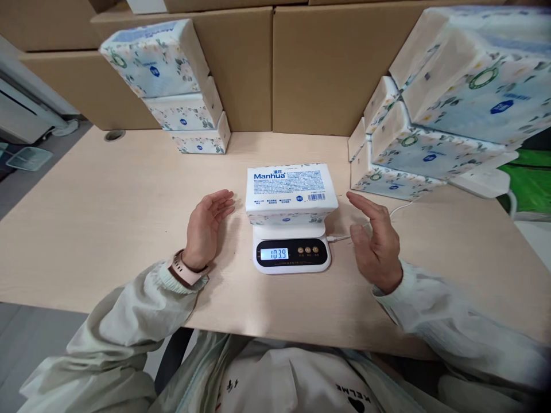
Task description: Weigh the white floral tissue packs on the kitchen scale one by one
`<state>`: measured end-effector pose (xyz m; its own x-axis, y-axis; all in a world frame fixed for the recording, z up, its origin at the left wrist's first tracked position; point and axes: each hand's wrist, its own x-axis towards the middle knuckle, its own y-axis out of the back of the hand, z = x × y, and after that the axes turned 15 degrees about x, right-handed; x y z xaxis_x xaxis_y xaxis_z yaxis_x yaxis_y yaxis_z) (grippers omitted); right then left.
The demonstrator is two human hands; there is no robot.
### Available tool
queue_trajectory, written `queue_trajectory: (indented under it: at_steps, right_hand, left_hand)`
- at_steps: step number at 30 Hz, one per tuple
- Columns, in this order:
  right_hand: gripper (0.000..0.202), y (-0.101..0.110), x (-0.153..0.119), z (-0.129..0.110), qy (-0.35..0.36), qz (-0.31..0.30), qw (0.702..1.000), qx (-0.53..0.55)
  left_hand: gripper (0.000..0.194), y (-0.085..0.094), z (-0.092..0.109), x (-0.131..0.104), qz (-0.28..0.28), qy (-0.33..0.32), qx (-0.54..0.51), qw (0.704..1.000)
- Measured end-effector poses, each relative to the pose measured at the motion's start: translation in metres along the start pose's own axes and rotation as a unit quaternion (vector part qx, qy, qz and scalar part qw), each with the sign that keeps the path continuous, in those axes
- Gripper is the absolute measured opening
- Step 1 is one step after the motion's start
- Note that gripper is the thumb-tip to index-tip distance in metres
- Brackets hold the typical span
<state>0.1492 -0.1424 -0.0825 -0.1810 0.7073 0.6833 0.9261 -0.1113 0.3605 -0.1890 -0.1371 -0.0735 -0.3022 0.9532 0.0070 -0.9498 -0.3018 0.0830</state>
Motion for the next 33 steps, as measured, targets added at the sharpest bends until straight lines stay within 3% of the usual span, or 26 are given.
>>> queue_trajectory:
  at_steps: [8, 11, 14, 17, 19, 21, 25, 29, 33]
  right_hand:
    - [0.044, -0.004, -0.001, -0.01, 0.0, 0.022, 0.999, 0.028]
    - [0.036, -0.008, 0.003, -0.013, -0.097, 0.063, 0.987, 0.115]
    - [0.037, -0.009, 0.017, -0.017, -0.227, 0.074, 0.95, 0.203]
    - [0.049, -0.009, 0.041, -0.028, -0.315, -0.026, 0.908, 0.274]
    - [0.054, -0.01, 0.06, -0.041, -0.328, -0.128, 0.884, 0.308]
    - [0.056, -0.016, 0.08, -0.053, -0.313, -0.192, 0.875, 0.315]
    - [0.058, -0.054, 0.126, -0.062, -0.278, -0.224, 0.878, 0.32]
    - [0.065, -0.122, 0.168, -0.046, -0.302, -0.254, 0.84, 0.372]
    - [0.076, -0.19, 0.189, -0.026, -0.351, -0.245, 0.814, 0.392]
  left_hand:
    - [0.045, 0.002, 0.014, -0.007, 0.002, -0.058, 0.015, 0.998]
    - [0.046, 0.002, 0.018, -0.011, -0.019, -0.068, 0.005, 0.997]
    - [0.049, 0.0, 0.022, -0.017, -0.062, -0.053, -0.001, 0.997]
    - [0.053, -0.007, 0.028, -0.023, -0.136, -0.032, -0.001, 0.99]
    - [0.051, -0.011, 0.034, -0.024, -0.188, -0.051, 0.008, 0.981]
    - [0.046, -0.013, 0.039, -0.019, -0.199, -0.084, 0.012, 0.976]
    - [0.043, 0.001, 0.043, 0.015, -0.094, -0.1, -0.029, 0.99]
    - [0.039, 0.034, 0.033, 0.069, 0.028, -0.111, -0.029, 0.993]
    - [0.04, 0.063, 0.013, 0.117, 0.114, -0.106, 0.03, 0.987]
